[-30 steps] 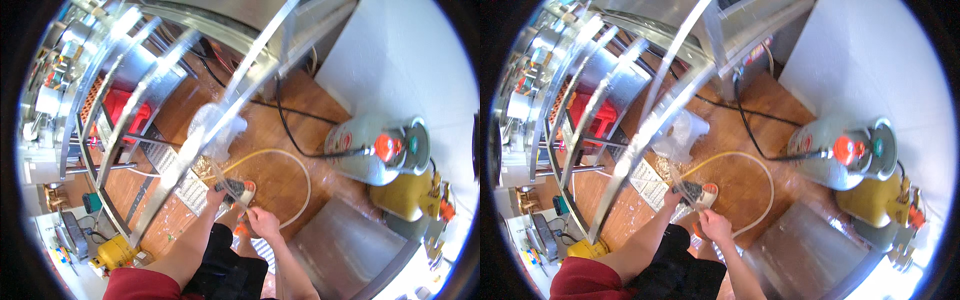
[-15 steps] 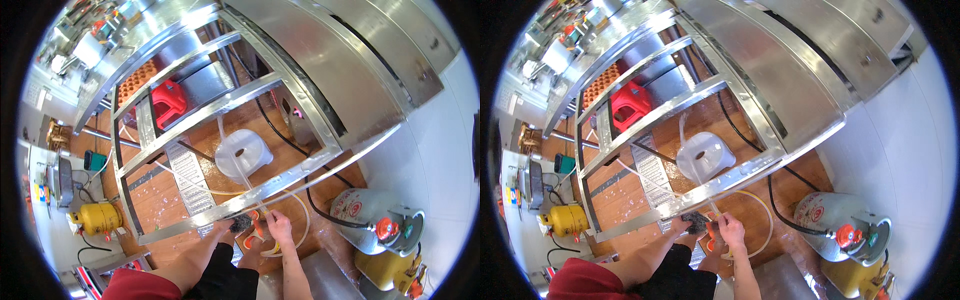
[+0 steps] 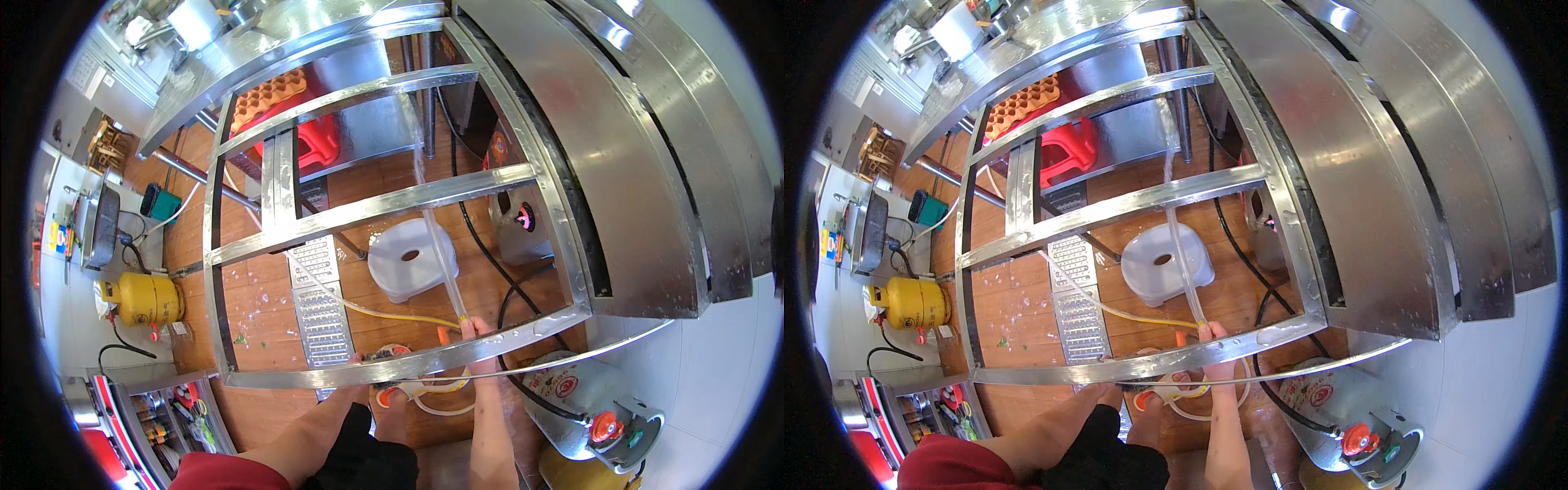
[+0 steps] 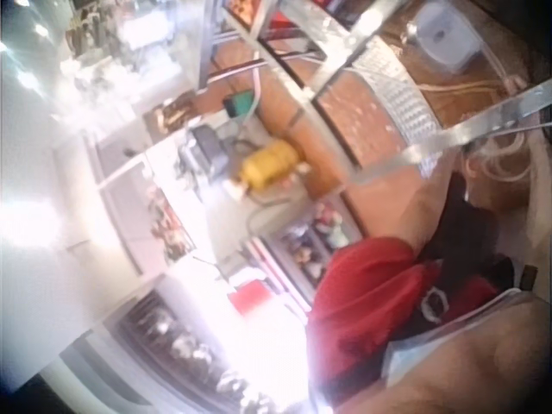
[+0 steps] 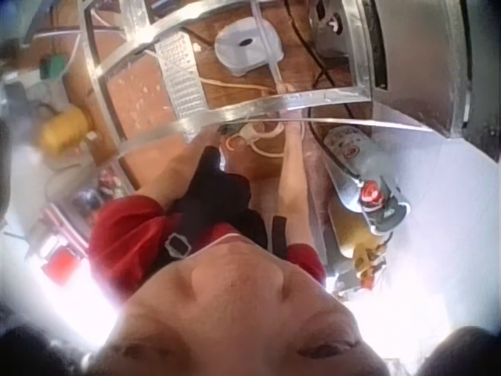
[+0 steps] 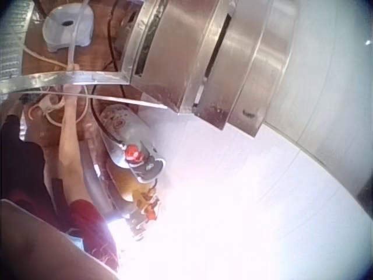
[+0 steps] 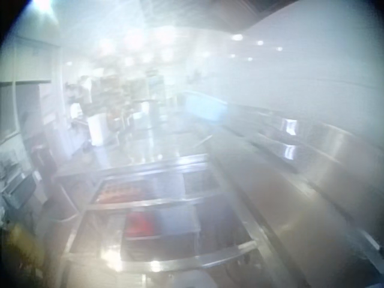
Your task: The person cleans a commercial kitchen area by spraying water from a hose onto the floor, a metal counter, and a stainless steel appliance. They scrub the floor with a steel wool pad and wipe the counter and appliance with their hand.
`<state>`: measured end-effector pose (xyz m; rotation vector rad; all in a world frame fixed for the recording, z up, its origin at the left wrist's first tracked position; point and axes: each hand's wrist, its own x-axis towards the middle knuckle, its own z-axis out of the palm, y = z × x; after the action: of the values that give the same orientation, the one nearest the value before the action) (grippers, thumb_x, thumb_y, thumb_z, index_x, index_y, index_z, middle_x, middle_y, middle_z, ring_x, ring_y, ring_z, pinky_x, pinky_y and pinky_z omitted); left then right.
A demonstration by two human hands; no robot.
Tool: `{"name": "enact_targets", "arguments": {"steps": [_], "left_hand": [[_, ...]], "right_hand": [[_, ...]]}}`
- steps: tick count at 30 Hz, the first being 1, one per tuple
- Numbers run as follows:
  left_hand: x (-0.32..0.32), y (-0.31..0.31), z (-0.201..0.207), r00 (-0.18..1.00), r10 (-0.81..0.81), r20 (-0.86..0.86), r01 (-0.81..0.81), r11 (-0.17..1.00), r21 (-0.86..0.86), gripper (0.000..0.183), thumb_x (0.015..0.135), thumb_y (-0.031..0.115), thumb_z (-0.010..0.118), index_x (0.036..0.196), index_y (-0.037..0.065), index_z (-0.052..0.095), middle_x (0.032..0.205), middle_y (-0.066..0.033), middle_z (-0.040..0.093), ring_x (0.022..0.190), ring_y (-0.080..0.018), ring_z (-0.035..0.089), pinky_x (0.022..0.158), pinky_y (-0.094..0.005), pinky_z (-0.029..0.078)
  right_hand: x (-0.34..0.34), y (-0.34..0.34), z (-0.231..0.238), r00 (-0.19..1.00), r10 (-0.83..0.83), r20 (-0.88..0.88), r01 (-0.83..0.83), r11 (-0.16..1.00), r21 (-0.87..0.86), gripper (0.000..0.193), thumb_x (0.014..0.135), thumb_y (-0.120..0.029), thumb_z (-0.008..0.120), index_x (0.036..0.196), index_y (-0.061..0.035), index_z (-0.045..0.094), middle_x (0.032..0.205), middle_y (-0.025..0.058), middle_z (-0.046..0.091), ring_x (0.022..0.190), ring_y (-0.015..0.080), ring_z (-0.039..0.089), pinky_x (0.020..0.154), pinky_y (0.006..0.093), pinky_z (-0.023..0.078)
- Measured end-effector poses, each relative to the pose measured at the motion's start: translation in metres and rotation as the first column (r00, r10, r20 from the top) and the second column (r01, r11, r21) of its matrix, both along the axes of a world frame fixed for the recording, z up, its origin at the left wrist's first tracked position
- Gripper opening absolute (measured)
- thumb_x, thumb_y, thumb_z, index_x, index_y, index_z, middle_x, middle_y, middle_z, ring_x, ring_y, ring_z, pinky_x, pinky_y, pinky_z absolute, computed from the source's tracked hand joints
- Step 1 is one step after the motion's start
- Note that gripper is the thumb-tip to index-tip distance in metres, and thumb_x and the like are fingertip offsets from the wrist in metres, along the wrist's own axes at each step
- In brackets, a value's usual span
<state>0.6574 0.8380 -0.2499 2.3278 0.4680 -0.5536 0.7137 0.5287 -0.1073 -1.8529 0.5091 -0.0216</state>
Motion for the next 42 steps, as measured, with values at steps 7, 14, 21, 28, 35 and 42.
{"name": "enact_targets", "arguments": {"steps": [7, 14, 21, 28, 35, 42], "left_hand": [[-0.004, -0.001, -0.018, 0.966, 0.259, -0.002, -0.257, 0.959, -0.122, 0.032, 0.059, 0.019, 0.070, 0.079, -0.003, 0.060, 0.070, -0.0190, 0.061, 0.066, -0.0315, 0.061, 0.063, -0.0395, 0.048], [0.013, -0.012, 0.045, 0.955, 0.143, -0.259, -0.143, 0.990, 0.019, 0.037, 0.058, 0.012, 0.070, 0.088, -0.006, 0.058, 0.077, -0.0191, 0.063, 0.074, -0.0283, 0.063, 0.067, -0.0370, 0.049], [0.009, 0.005, 0.037, 0.917, 0.126, -0.378, -0.191, 0.972, -0.139, 0.050, 0.062, 0.014, 0.071, 0.105, -0.005, 0.057, 0.094, -0.0187, 0.064, 0.089, -0.0273, 0.063, 0.079, -0.0337, 0.049], [-0.017, 0.016, -0.005, 0.895, 0.247, -0.372, -0.350, 0.905, -0.242, 0.055, 0.066, 0.018, 0.069, 0.113, -0.004, 0.052, 0.103, -0.0205, 0.061, 0.098, -0.0278, 0.060, 0.082, -0.0330, 0.048], [-0.023, 0.020, -0.007, 0.908, 0.174, -0.380, -0.307, 0.895, -0.323, 0.046, 0.074, 0.017, 0.063, 0.114, 0.001, 0.051, 0.100, -0.0191, 0.062, 0.097, -0.0281, 0.060, 0.084, -0.0334, 0.046], [-0.025, 0.021, 0.010, 0.920, 0.242, -0.309, -0.364, 0.821, -0.440, 0.042, 0.074, 0.011, 0.060, 0.115, 0.005, 0.051, 0.094, -0.0183, 0.062, 0.092, -0.0256, 0.062, 0.078, -0.0327, 0.048]], "right_hand": [[0.038, 0.023, -0.006, 0.999, -0.011, -0.052, 0.014, 0.998, 0.058, 0.026, 0.088, -0.030, 0.052, 0.088, -0.0046, 0.059, 0.066, 0.0132, 0.056, 0.060, 0.0233, 0.051, 0.059, 0.0366, 0.042], [0.042, 0.040, -0.029, 0.977, 0.104, -0.189, -0.095, 0.994, 0.058, 0.025, 0.087, -0.027, 0.054, 0.085, -0.0028, 0.059, 0.064, 0.0109, 0.054, 0.060, 0.0187, 0.049, 0.059, 0.0336, 0.041], [0.062, 0.067, -0.044, 0.968, 0.200, -0.151, -0.167, 0.964, 0.206, 0.028, 0.087, -0.028, 0.053, 0.085, -0.0011, 0.059, 0.066, 0.0085, 0.055, 0.063, 0.0164, 0.049, 0.061, 0.0322, 0.041], [0.107, 0.086, -0.070, 0.955, 0.275, -0.110, -0.240, 0.937, 0.254, 0.023, 0.088, -0.024, 0.054, 0.085, -0.0019, 0.060, 0.071, 0.0046, 0.059, 0.069, 0.0120, 0.051, 0.065, 0.0296, 0.043], [0.124, 0.089, -0.073, 0.960, 0.259, -0.109, -0.222, 0.937, 0.269, 0.023, 0.087, -0.021, 0.053, 0.081, -0.0001, 0.060, 0.069, 0.0016, 0.058, 0.067, 0.0097, 0.049, 0.063, 0.0276, 0.042], [0.091, 0.121, -0.091, 0.887, 0.385, -0.254, -0.373, 0.923, 0.094, 0.025, 0.086, -0.023, 0.052, 0.081, 0.0008, 0.059, 0.067, 0.0096, 0.057, 0.065, 0.0168, 0.052, 0.062, 0.0320, 0.043]]}}
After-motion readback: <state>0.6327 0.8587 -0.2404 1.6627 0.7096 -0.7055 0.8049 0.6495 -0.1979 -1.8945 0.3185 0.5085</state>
